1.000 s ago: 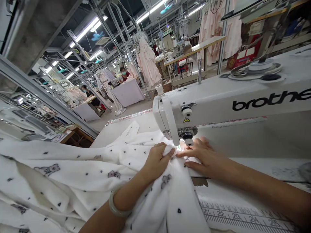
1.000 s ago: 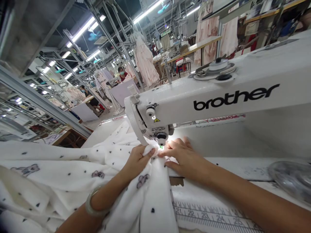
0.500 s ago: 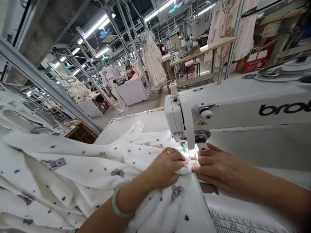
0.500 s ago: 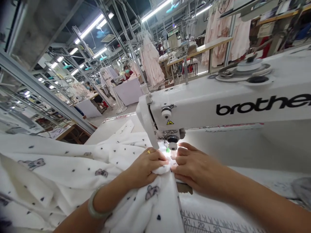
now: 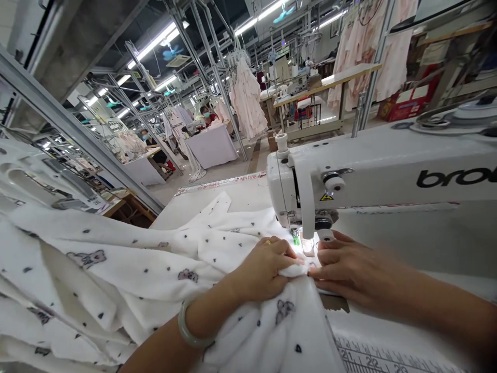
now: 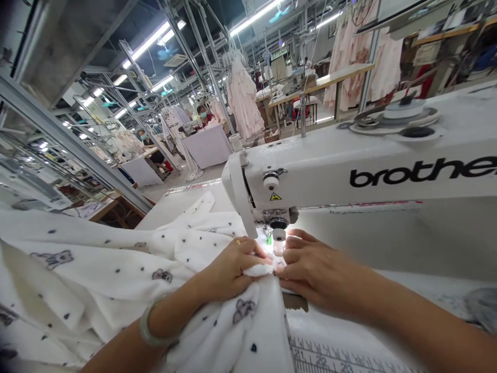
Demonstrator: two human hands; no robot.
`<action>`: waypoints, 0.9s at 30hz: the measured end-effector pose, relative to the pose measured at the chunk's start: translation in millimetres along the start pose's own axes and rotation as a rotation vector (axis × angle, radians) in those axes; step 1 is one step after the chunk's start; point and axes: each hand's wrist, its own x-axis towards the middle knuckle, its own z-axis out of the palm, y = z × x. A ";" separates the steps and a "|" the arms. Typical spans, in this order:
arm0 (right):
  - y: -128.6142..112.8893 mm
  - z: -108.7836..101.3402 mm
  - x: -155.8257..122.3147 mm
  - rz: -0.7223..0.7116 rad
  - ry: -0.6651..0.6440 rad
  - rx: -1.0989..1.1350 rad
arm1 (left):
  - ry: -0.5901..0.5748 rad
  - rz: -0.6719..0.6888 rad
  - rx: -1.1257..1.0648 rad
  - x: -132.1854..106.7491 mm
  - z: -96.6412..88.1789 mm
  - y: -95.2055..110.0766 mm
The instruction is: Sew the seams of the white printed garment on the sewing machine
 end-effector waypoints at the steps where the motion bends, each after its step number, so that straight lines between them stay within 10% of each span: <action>1: 0.7 -0.1 -0.2 -0.011 -0.023 0.003 | -0.013 0.009 0.048 -1.1 0.8 0.4; 27: 22.1 28.3 -8.9 0.164 0.045 -0.213 | -0.061 0.085 0.489 9.7 10.8 -15.0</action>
